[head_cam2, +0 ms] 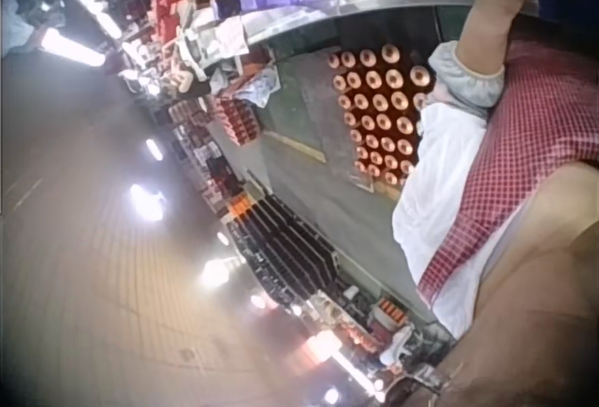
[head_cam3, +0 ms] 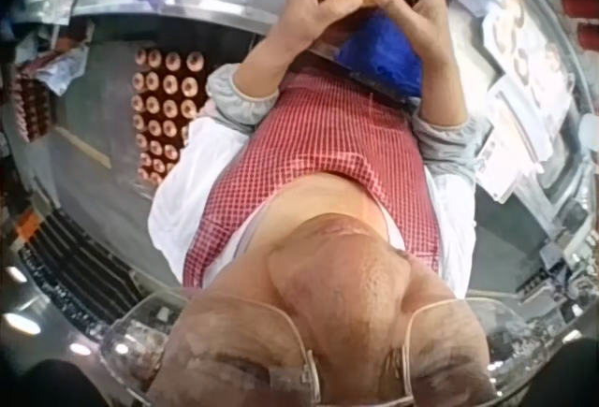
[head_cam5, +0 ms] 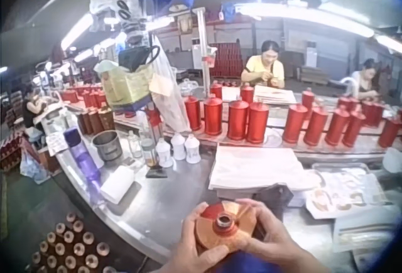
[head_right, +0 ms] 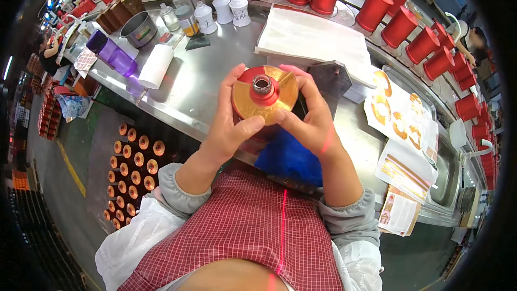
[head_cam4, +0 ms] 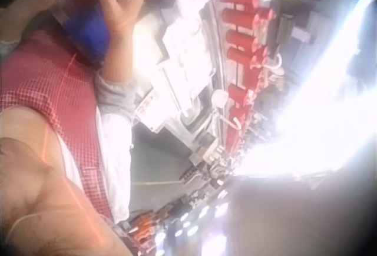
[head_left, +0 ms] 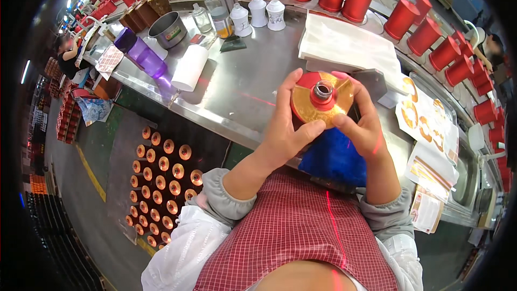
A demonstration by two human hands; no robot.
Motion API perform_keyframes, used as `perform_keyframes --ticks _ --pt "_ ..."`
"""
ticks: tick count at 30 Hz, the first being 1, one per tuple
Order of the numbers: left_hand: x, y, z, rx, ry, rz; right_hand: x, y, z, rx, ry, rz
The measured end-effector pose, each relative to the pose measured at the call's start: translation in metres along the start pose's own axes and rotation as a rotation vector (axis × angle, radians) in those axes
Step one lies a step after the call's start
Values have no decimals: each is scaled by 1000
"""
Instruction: The person applies gold decorative labels to red cylindrical metal containers. They peel the labels from backing sheets, align them on the container body, and smooth them down using a green plastic scraper tool. The person also applies a smaller gold label to the top rim of the container and wipes the surface with a white cloth.
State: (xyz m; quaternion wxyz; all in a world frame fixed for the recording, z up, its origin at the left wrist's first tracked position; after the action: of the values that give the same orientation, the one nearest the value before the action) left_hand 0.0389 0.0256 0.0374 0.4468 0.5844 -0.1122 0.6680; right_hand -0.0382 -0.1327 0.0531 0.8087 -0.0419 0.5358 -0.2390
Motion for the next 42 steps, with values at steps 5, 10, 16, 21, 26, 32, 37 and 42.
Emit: perform_keyframes --ticks 5,10,16,21,26,32,37,42 --pt "1 0 3 60 -64 -305 -6 -1 7 -62 213 308" --pt "-4 -8 11 -62 -34 -203 2 -8 17 -108 255 292" --pt "-5 -13 17 -87 -73 -309 3 -6 12 -30 212 246" --pt "-4 -13 21 -108 -94 -294 6 -5 9 -14 190 119" --pt "-7 -14 23 -105 -88 -281 11 -5 7 12 233 198" --pt "-4 -12 23 -101 -89 -282 4 -7 10 -5 188 122" --pt "-4 -11 22 -100 -82 -289 2 -5 7 10 239 222" --pt "-6 -13 22 -96 -86 -277 -2 -2 9 4 285 216"
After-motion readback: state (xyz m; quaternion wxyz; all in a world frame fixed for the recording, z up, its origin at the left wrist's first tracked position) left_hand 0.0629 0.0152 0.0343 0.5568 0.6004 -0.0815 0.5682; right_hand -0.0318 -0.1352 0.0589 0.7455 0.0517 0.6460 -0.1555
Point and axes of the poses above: each hand's wrist, its own z-axis towards the middle knuckle, its own y-axis out of the palm, x = y × z, the point moved 2 cm from there along z, towards the middle knuckle, and after that the axes turned 10 degrees about -z, right-handed, at the moved point
